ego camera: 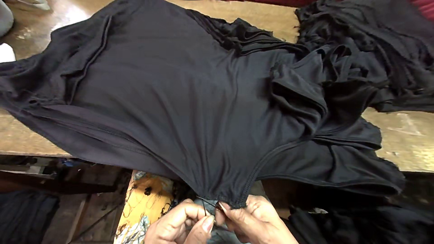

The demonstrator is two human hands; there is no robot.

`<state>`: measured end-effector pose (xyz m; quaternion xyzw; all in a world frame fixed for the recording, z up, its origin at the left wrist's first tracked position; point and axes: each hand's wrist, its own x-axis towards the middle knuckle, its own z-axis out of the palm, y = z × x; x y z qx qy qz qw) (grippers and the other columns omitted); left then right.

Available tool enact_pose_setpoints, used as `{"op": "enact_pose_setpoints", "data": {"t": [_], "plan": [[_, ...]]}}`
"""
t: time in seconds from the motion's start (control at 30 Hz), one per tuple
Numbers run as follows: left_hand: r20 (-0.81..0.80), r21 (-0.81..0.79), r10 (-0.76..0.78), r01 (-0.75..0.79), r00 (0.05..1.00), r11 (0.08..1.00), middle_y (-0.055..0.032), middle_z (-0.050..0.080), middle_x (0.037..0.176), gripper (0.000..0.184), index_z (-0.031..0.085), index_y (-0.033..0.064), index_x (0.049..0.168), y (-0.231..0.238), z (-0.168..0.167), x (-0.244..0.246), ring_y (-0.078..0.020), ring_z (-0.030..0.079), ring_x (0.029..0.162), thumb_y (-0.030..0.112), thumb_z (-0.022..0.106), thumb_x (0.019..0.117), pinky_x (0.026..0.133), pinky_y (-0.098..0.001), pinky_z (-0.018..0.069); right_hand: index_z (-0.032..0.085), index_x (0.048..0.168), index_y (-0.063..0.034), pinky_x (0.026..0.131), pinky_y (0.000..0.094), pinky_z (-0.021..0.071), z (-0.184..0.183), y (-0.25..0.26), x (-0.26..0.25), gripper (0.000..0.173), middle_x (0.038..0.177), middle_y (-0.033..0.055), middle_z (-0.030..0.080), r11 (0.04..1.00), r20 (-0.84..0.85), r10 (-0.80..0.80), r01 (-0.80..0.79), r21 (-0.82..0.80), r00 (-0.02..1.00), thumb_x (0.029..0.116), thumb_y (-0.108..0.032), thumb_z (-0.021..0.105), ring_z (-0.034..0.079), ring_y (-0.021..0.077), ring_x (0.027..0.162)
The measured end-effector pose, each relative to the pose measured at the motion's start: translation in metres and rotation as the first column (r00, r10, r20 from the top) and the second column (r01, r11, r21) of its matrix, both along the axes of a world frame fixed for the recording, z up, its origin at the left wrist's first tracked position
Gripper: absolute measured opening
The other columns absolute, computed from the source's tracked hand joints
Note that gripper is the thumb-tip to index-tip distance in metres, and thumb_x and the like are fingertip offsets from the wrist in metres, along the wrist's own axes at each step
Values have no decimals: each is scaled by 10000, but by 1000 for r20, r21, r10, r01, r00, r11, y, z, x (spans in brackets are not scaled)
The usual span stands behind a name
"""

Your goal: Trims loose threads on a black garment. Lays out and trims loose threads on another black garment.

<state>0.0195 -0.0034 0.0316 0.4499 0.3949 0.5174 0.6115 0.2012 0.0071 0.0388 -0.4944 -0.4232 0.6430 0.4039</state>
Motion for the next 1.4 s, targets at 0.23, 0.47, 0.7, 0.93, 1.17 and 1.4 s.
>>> {"op": "enact_pose_setpoints", "data": {"t": [0.23, 0.47, 0.7, 0.93, 1.17, 1.4], "plan": [[-32, -68, -77, 74, 997, 995, -20, 693, 888, 77, 669, 2, 993, 0, -5, -2, -77, 648, 641, -39, 608, 969, 558, -261, 580, 683, 841, -88, 451, 136, 286, -5, 0, 8, 294, 631, -123, 514, 999, 101, 47, -49, 14, 994, 1058, -116, 488, 359, -68, 494], [204, -254, -110, 161, 973, 954, -52, 700, 893, 219, 714, 8, 1098, 17, 2, 8, -107, 646, 664, 197, 673, 995, 535, -268, 553, 697, 922, -78, 456, 156, 307, -8, -26, 56, 379, 608, -134, 462, 996, 114, 76, -69, -60, 991, 1101, -166, 374, 370, -45, 495], [123, -266, -49, 81, 991, 961, -34, 695, 762, 107, 750, 18, 902, 19, 3, 25, -65, 623, 577, 64, 680, 969, 523, -231, 555, 700, 952, -70, 478, 144, 306, 2, -34, 60, 377, 641, -137, 478, 998, 38, 60, -61, 21, 997, 1116, -227, 399, 383, -59, 528], [27, -57, -106, 107, 994, 993, -38, 707, 911, 156, 754, -8, 1000, 11, 2, 14, -58, 639, 651, 24, 602, 1006, 538, -223, 565, 693, 942, -51, 468, 147, 295, 2, -26, 55, 365, 631, -119, 463, 994, 64, 100, -103, 46, 993, 1114, -195, 405, 367, -52, 514], [67, -71, -127, 132, 990, 989, -12, 719, 897, 151, 752, 13, 977, 15, 2, 16, -40, 644, 635, 21, 602, 994, 530, -212, 563, 723, 902, -85, 470, 130, 296, 10, -16, 45, 339, 671, -134, 516, 997, 128, 26, -35, 74, 991, 1091, -233, 485, 378, -74, 532], [-2, -60, -130, 130, 992, 990, -28, 707, 895, 133, 747, 2, 962, 12, 0, 15, -64, 644, 635, -4, 614, 974, 527, -235, 567, 689, 845, -83, 436, 142, 281, 10, -7, 36, 316, 611, -110, 481, 996, 192, 40, -54, 66, 980, 1081, -197, 514, 357, -54, 484]]}}
